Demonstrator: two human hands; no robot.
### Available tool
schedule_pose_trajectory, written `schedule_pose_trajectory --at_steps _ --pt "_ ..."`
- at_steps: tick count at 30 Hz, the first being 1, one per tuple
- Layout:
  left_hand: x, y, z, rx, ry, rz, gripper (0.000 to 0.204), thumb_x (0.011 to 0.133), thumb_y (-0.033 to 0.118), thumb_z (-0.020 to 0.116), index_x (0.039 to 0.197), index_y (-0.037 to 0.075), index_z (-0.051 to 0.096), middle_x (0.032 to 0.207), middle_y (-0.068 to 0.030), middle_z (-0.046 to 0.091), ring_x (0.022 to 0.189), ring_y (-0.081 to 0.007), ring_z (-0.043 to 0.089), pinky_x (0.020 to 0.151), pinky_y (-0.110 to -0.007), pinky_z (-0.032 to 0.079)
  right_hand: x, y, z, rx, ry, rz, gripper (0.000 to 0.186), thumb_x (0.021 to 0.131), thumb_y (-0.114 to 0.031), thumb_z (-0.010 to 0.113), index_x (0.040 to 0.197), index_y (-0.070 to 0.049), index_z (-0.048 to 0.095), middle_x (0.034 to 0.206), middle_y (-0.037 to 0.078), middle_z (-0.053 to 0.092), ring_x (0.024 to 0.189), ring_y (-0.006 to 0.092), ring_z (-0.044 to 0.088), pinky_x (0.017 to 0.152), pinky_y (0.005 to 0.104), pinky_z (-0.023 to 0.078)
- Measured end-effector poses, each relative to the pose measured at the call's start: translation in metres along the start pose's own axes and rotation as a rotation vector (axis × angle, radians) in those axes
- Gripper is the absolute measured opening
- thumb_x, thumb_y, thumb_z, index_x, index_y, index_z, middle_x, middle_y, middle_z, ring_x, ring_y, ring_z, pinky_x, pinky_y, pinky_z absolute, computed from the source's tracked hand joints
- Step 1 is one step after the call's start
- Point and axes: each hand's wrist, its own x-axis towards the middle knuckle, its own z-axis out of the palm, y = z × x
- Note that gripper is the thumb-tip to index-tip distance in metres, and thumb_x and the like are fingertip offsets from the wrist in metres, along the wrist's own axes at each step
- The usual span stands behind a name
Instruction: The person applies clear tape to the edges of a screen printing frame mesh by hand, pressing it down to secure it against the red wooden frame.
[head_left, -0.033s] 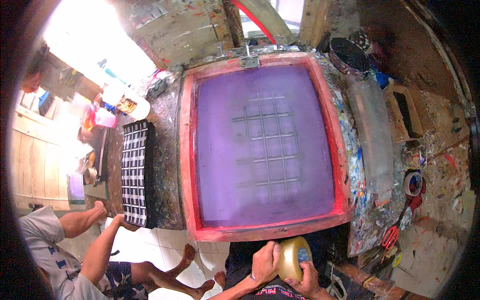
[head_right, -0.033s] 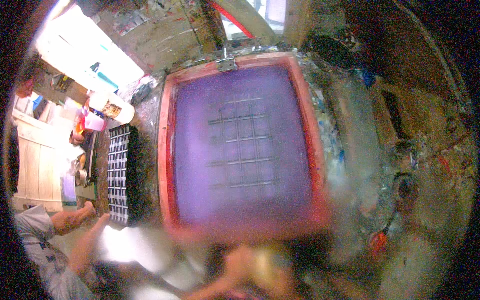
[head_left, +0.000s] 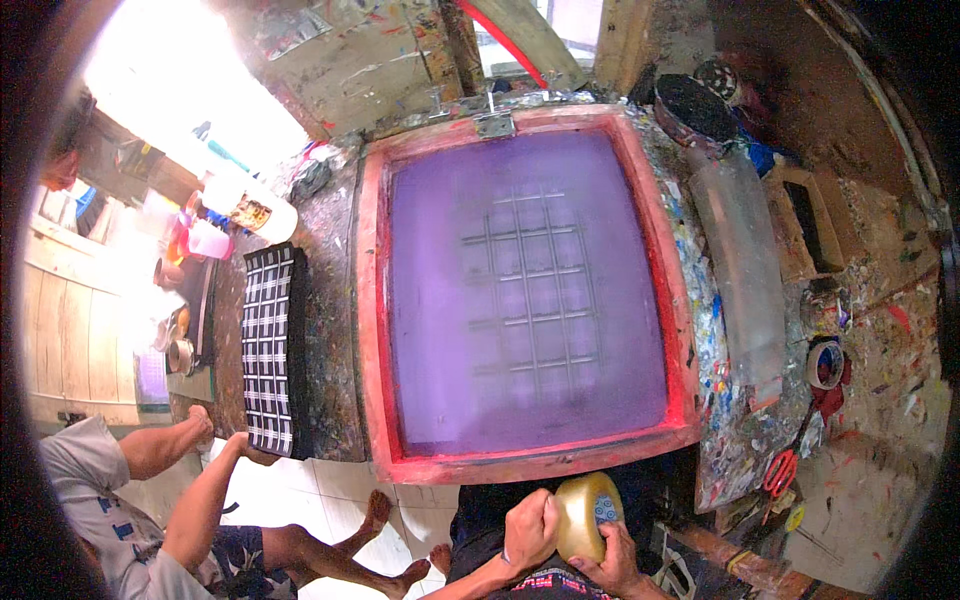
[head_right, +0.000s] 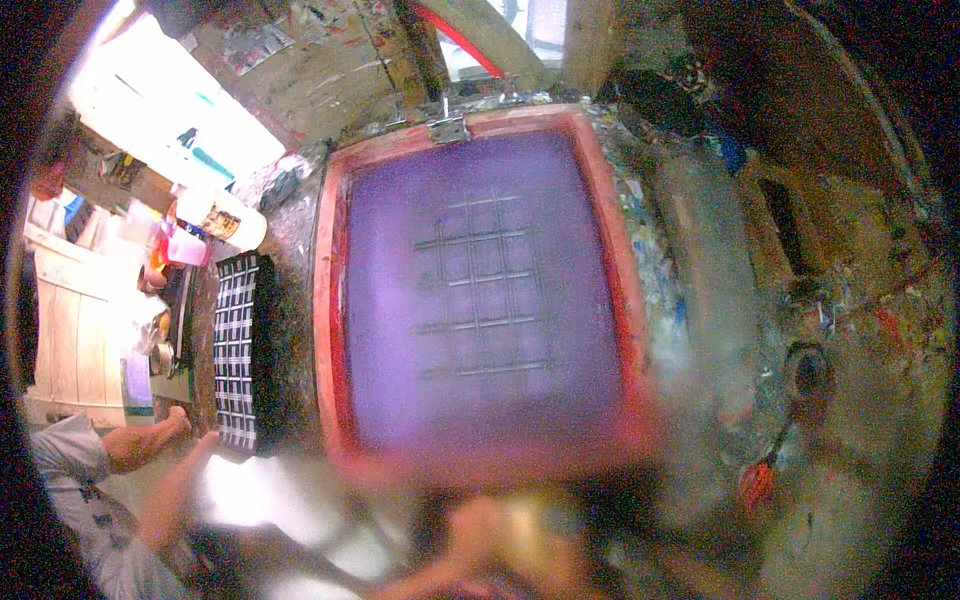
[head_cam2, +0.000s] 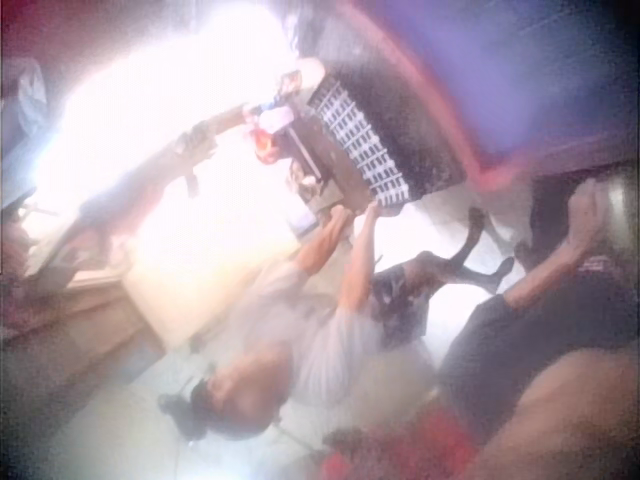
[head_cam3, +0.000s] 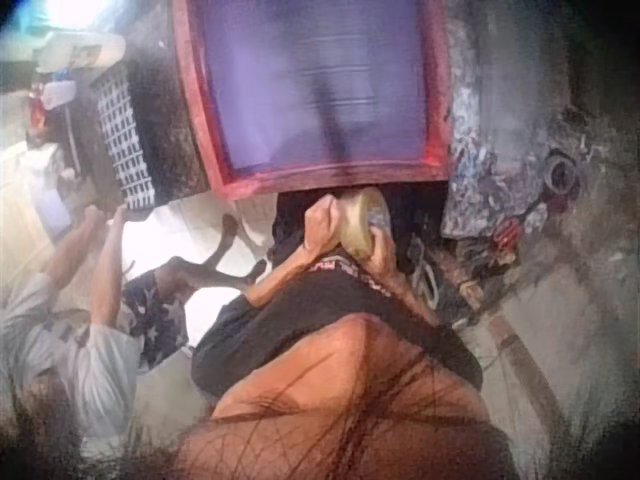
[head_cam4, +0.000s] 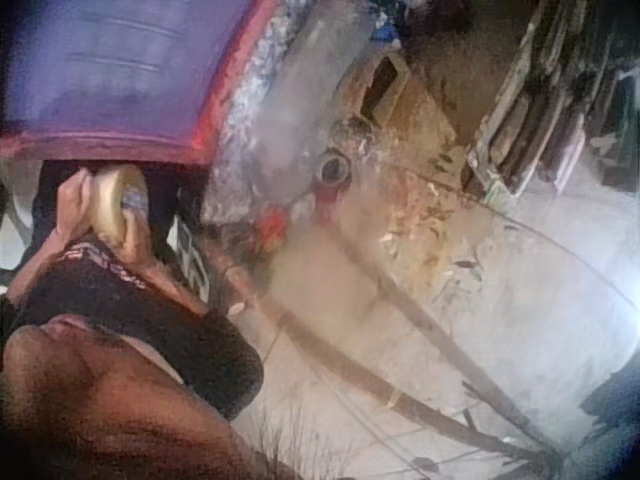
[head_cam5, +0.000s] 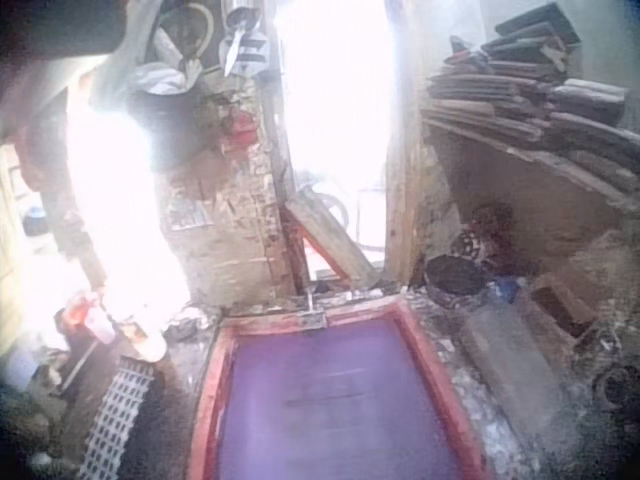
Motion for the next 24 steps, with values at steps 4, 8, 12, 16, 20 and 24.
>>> schedule_pose_trajectory --at_steps 4,8,12,16,20,24 --pt "-0.006 0.007 -0.019 -0.042 0.003 -0.024 0.017 0.098 0.016 0.056 0.098 0.0 0.061 0.09 -0.0215 0.064 0.078 -0.0398 0.064 0.063 -0.04 0.052 0.002 -0.004 0.003 -0.093 0.048 -0.209 0.065 0.082 -0.048 0.078 0.115 0.003 0.056 0.098 0.027 0.062 0.089 0.0488 0.059 0.078 0.0543 0.048" --pt "0.002 0.017 -0.066 -0.018 -0.278 -0.029 0.026 0.093 0.012 0.067 0.115 -0.002 0.068 0.105 -0.0205 0.069 0.09 -0.0314 0.071 0.078 -0.036 0.058 0.007 -0.004 0.002 -0.069 -0.001 -0.185 0.065 0.082 -0.049 0.077 0.113 0.003 0.056 0.098 0.027 0.062 0.089 0.0485 0.059 0.078 0.0538 0.048" --pt "0.031 0.016 -0.086 -0.087 -0.554 -0.387 0.028 0.093 0.017 0.07 0.11 -0.004 0.072 0.099 -0.0159 0.075 0.093 -0.0202 0.073 0.083 -0.032 0.057 0.012 -0.006 -0.007 -0.032 -0.056 -0.203 0.062 0.081 -0.049 0.078 0.11 0.003 0.058 0.097 0.026 0.062 0.089 0.0476 0.059 0.079 0.0536 0.049" --pt "0.04 0.016 -0.093 -0.093 -0.676 -0.411 0.029 0.097 0.026 0.066 0.103 -0.003 0.069 0.081 -0.0065 0.07 0.077 -0.0135 0.065 0.073 -0.031 0.053 0.015 -0.015 -0.017 -0.033 -0.11 -0.247 0.06 0.082 -0.048 0.078 0.107 0.003 0.06 0.096 0.025 0.063 0.088 0.0469 0.06 0.078 0.0535 0.049" --pt "0.025 0.021 -0.106 -0.103 -0.723 -0.088 0.025 0.102 0.023 0.058 0.11 -0.001 0.058 0.099 -0.0071 0.065 0.076 -0.0133 0.061 0.071 -0.03 0.051 0.021 -0.022 -0.021 -0.039 -0.13 -0.251 0.056 0.082 -0.046 0.078 0.104 0.002 0.062 0.094 0.024 0.063 0.087 0.0462 0.06 0.079 0.0533 0.049" --pt "0.016 0.023 -0.102 -0.348 -0.552 -0.505 0.021 0.1 0.016 0.062 0.11 -0.002 0.057 0.095 -0.0082 0.064 0.077 -0.0141 0.063 0.069 -0.03 0.053 0.032 -0.029 -0.019 -0.453 -0.451 -0.356 0.051 0.094 -0.041 0.059 0.129 -0.004 0.054 0.127 0.02 0.055 0.116 0.0351 0.055 0.101 0.0508 0.043"
